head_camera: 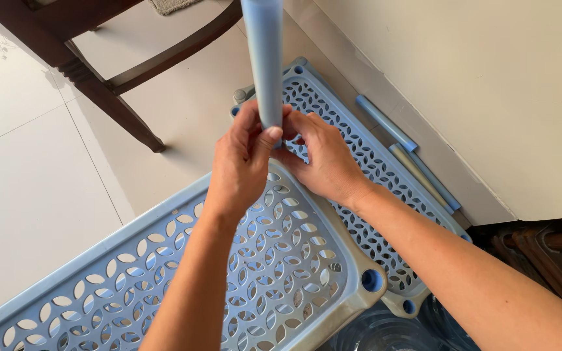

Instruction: The person assembles a light blue plastic shelving unit by inserting vertical poles into the corner holes of perforated shelves and stacking them. The person handles the shelves and poles by hand, aligning and pressing the parts together to form a three-tier rack.

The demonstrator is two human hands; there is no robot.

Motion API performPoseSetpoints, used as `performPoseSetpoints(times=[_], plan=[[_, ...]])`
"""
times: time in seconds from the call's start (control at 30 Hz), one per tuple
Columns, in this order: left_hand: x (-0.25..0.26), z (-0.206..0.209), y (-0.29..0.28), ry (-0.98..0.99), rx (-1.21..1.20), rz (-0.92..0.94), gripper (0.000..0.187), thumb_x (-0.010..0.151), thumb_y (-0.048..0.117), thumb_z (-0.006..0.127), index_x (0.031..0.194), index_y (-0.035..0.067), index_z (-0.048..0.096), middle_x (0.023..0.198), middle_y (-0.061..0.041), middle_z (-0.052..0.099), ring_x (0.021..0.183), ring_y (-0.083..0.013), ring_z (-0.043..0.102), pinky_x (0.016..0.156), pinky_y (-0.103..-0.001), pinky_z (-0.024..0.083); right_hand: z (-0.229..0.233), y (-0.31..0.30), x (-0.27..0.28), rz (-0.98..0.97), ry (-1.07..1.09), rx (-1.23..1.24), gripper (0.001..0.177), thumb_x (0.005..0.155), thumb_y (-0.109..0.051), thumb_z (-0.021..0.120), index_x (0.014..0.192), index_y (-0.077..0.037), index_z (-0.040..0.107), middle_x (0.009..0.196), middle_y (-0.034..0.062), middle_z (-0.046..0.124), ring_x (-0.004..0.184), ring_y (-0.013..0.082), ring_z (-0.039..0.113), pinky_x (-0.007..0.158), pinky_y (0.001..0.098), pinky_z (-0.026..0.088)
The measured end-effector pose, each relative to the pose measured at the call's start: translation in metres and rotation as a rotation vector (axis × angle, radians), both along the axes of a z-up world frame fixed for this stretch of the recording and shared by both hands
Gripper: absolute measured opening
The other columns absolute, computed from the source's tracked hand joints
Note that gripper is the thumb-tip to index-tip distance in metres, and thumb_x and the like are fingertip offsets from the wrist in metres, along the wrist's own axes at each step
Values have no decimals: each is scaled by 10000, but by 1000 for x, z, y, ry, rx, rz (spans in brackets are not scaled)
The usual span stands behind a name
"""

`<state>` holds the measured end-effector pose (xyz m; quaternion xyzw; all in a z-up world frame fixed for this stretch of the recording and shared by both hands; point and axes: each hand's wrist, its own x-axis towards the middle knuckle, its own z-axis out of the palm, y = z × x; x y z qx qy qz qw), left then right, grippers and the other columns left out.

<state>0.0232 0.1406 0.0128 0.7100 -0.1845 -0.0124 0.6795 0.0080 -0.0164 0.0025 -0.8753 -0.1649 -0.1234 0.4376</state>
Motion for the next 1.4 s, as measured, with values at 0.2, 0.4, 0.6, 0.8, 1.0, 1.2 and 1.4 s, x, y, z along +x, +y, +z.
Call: performPoseSetpoints(times=[0.2,0.4,0.6,0.8,1.0,1.2,1.4], plan=[[-2,-10,10,-32,139,-24,258,1037,14,575,1287,52,627,1102,-62,758,1049,-136,678,995,-297,514,1,1,-3,-6,-4,20,285,857,-124,781,1112,-53,676,1094,81,640,974,250,649,813,361,530],[0,-15,9,-70,214,30,343,977,-15,561,1300,77,631,1139,-70,773,1065,-152,740,971,-301,536,1,7,-3,-26,-159,-59,271,880,-137,776,1105,-42,658,1017,87,645,963,298,638,870,399,527],[-1,-13,9,-110,162,14,341,1007,-10,533,1327,72,617,1221,-81,759,1088,-208,725,996,-319,533,-5,15,-8,-97,-106,-8,275,899,-170,776,1117,-51,656,1001,85,641,943,286,654,815,394,539],[-44,2,-31,-315,190,422,624,940,15,675,1479,-31,363,1512,-245,432,1388,-354,444,1078,-433,405,-20,-17,-16,-56,-68,117,339,916,-178,760,1215,-52,662,1123,78,683,1017,249,666,879,365,541],[-83,-10,-139,-307,141,352,409,993,16,638,1381,37,513,1404,-176,577,1318,-330,564,1161,-425,454,-108,-127,-41,-557,259,290,285,956,-179,656,1203,-37,663,1073,83,722,938,126,688,735,272,577],[-27,-59,-230,127,459,-107,364,953,188,611,1288,58,553,1256,-173,630,1014,-363,681,856,-464,533,-220,-253,-46,-873,540,402,309,969,-262,692,1159,-19,691,1046,67,730,936,141,683,793,291,542],[-9,-114,-252,85,562,-89,343,927,191,616,1238,56,566,1231,-167,649,1043,-372,678,835,-483,534,-300,-306,-24,-900,613,661,335,902,-162,686,1215,-43,692,1137,74,690,1028,166,622,871,332,500]])
